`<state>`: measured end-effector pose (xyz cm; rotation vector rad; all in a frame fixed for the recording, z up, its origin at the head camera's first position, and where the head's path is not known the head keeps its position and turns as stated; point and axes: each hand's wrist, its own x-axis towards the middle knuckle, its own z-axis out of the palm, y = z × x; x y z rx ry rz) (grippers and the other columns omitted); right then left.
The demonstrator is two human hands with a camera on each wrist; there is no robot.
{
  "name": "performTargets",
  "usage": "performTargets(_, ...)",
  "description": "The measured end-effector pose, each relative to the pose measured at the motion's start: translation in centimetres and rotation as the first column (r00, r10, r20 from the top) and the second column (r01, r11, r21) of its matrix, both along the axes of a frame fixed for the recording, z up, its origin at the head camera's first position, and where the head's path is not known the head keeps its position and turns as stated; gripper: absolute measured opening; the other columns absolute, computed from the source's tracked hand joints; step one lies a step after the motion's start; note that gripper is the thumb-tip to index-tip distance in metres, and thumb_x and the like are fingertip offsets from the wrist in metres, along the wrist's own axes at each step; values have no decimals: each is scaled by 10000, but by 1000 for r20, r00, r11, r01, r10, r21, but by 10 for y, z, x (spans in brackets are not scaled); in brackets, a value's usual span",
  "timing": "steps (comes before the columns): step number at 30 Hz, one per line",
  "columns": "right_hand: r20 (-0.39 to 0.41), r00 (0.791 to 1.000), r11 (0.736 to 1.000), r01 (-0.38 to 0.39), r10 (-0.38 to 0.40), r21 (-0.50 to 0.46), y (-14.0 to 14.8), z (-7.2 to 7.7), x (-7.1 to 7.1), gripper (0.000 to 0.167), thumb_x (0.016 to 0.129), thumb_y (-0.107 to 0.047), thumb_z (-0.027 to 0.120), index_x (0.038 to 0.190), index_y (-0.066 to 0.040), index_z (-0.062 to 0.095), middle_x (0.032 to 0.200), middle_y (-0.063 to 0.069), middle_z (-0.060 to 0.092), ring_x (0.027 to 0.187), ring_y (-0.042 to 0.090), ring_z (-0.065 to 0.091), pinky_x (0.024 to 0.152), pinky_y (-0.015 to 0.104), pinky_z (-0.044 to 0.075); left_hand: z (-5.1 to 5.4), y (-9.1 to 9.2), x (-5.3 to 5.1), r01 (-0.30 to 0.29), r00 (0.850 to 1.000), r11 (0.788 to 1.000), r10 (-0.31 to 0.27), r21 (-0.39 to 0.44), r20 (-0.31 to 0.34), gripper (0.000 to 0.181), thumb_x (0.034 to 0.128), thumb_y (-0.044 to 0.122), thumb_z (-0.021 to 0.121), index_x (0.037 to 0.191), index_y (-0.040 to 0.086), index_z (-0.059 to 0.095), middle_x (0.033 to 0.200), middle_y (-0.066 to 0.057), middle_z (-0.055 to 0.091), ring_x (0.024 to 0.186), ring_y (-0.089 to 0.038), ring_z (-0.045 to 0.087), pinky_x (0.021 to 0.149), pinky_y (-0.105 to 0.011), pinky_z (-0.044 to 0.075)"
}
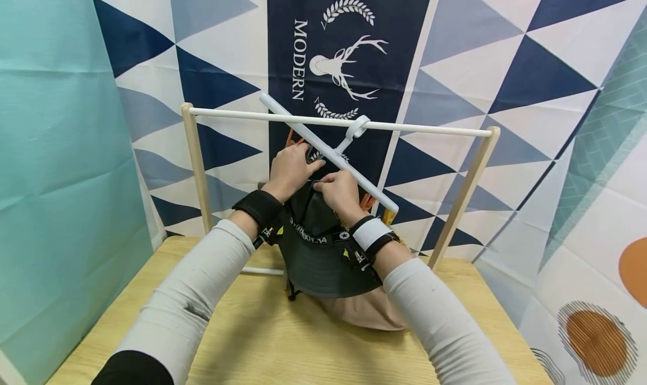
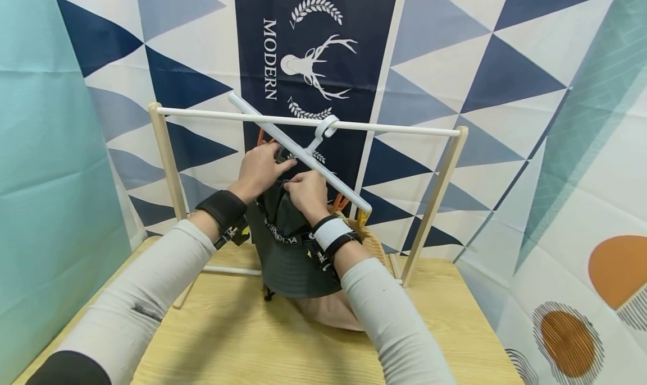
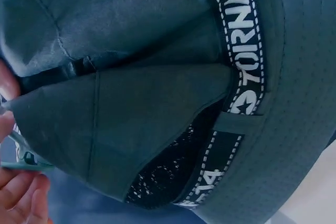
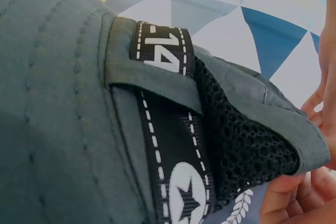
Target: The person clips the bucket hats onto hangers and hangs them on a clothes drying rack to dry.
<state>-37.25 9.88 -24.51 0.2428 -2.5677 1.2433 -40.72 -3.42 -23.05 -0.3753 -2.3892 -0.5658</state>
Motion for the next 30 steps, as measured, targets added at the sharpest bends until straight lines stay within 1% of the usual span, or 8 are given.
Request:
performTargets(3,-17,1000,1000,16,-17,-4,-6,-1,2,140,880,-177,721,867,-60,796,909,101,757,896,246,645,696,296,463,1,-1,0,25,999,1000,-25,-1,-42,341,921,363,674,913,22,671,643,-72,536,563,-221,524,539,-290,355)
performTargets(6,-20,999,999,35,-35,-8,-10,-2,2,145,885,-188,715,861,-68,794,896,102,754,864,250,650,667,288,458,4,-2,1,43,997,999,-45,-21,-64,352,928,335,667,756,31,617,563,-19,403,496,-186,428,512,-262,281)
performTargets(8,-10,999,999,43,-43,-18,-12,-3,2,149,888,-189,711,845,-70,790,871,100,754,813,242,654,620,281,449,6,-1,3,44,997,998,-47,-50,-56,368,934,327,655,710,42,593,545,-5,370,482,-177,409,508,-261,270)
performTargets(12,-3,999,998,54,-54,-44,-14,-5,2,176,882,-173,716,750,-67,765,704,66,710,661,184,597,535,256,394,9,-1,6,48,998,993,-51,-109,-23,356,964,306,603,711,56,605,545,-8,398,495,-186,449,522,-269,303)
performTargets(17,-26,999,998,40,-41,-58,-20,-5,0,306,884,-155,705,588,-89,663,476,-20,517,458,130,435,444,249,306,15,-3,10,53,998,990,-56,-127,-20,357,990,242,554,688,54,590,544,-18,384,481,-185,432,510,-272,305)
performTargets(21,-18,999,997,50,-51,-52,-25,-6,-2,417,898,-154,690,503,-125,558,425,-30,424,405,127,358,424,254,268,20,-3,15,60,998,991,-62,-118,-17,361,999,193,526,659,73,535,553,-15,363,478,-172,395,505,-275,294)
performTargets(25,-33,995,995,93,-94,-42,-29,-9,-3,485,898,-154,672,457,-146,470,410,-29,366,380,128,312,419,252,241,21,-1,18,66,998,994,-66,-88,4,358,994,167,518,648,77,531,566,-15,383,505,-182,426,537,-286,323)
performTargets(30,3,991,984,130,-130,-122,-34,-14,-4,541,905,-160,643,431,-151,383,389,-43,276,357,117,215,405,251,183,17,2,20,57,998,996,-57,-69,8,342,984,158,532,653,76,560,561,-13,405,501,-187,458,521,-280,332)
